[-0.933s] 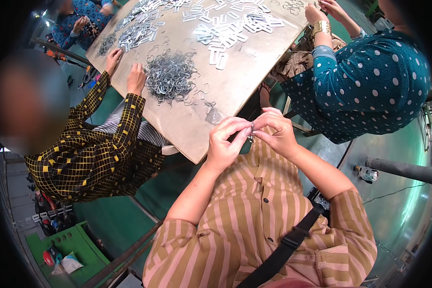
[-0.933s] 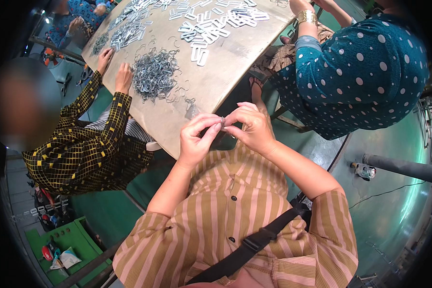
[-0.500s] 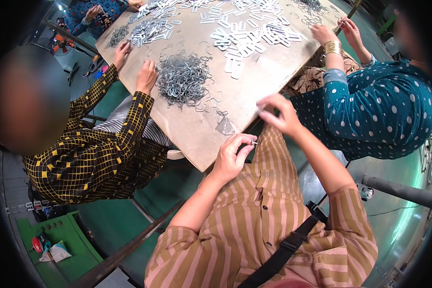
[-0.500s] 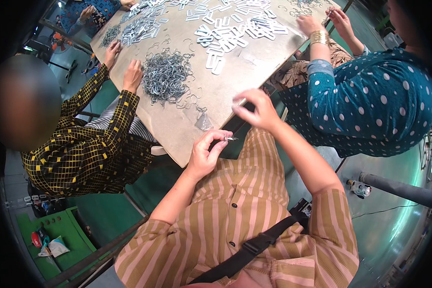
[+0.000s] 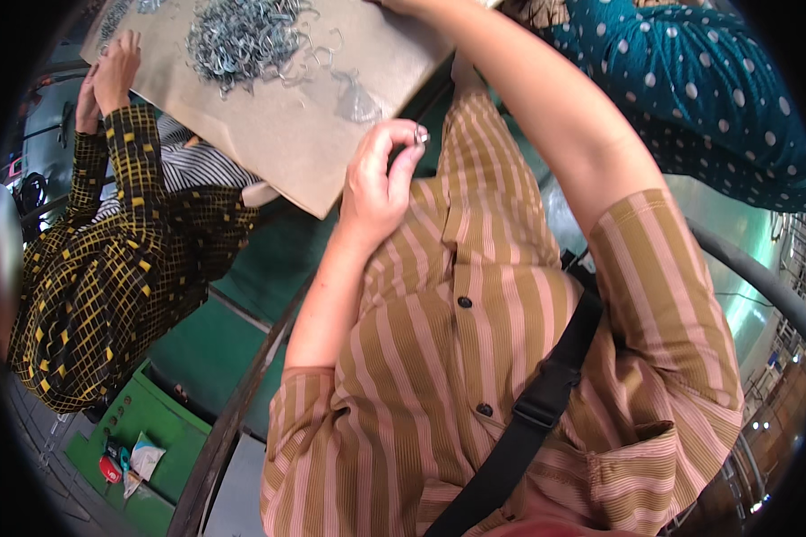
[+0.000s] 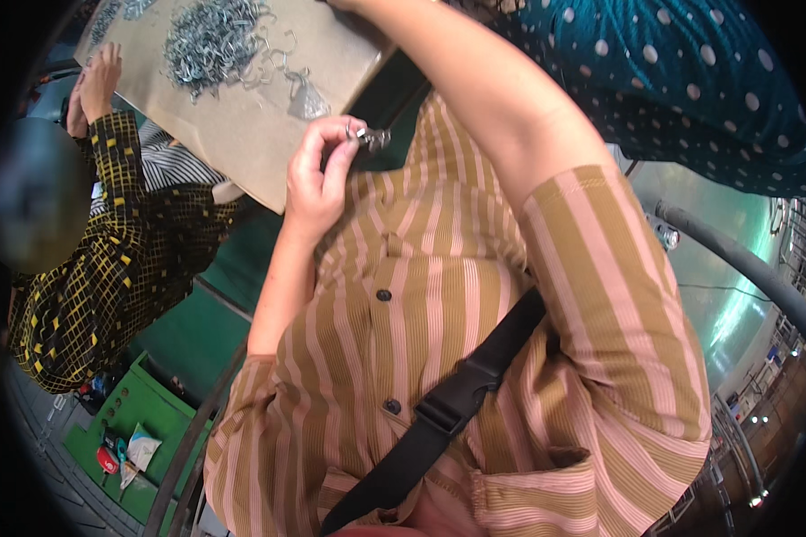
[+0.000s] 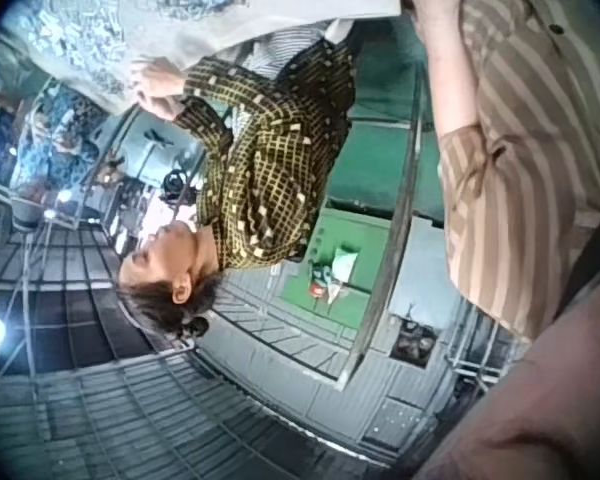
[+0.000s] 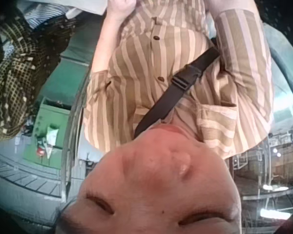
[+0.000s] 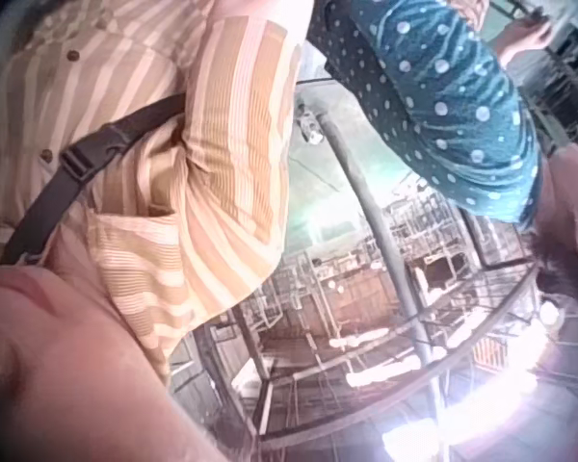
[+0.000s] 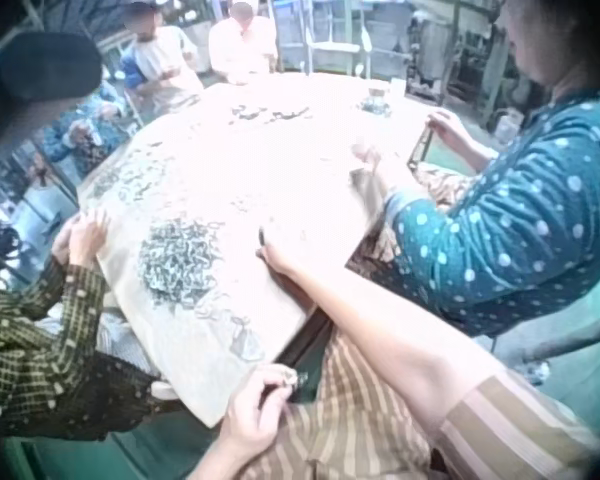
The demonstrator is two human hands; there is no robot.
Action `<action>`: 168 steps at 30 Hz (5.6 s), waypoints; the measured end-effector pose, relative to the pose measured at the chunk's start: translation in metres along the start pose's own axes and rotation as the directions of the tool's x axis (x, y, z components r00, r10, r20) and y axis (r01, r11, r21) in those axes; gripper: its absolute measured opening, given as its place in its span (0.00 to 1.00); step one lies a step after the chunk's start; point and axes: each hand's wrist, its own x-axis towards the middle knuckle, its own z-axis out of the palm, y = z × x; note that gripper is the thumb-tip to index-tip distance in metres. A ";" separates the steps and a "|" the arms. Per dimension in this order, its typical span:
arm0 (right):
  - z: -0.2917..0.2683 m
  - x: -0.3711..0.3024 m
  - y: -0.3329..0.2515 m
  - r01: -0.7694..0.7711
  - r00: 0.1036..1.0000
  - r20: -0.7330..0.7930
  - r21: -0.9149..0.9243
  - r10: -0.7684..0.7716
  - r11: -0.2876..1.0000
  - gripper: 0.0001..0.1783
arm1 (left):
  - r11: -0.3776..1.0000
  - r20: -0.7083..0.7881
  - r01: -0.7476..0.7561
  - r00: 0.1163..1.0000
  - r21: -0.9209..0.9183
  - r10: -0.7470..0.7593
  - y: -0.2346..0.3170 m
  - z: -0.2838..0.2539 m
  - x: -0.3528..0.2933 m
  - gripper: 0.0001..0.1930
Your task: The person picks up a small metal piece and a hook, assembles them together by hand, and then hangs the completed assembly onto a chain.
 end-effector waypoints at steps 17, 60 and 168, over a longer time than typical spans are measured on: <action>-0.065 -0.012 -0.001 -0.152 0.936 0.340 0.627 -0.093 0.765 0.12 | 0.994 0.010 -0.058 0.998 0.089 0.057 -0.006 -0.017 0.009 0.04; -0.153 -0.149 -0.027 -0.078 0.995 0.100 0.693 0.012 0.717 0.04 | 0.436 -0.025 0.022 1.000 0.900 0.001 -0.008 -0.038 0.127 0.03; -0.126 -0.032 0.046 -0.241 0.864 0.446 0.773 -0.233 0.588 0.36 | 0.814 -0.148 -0.522 0.811 0.253 0.566 0.034 -0.017 0.048 0.08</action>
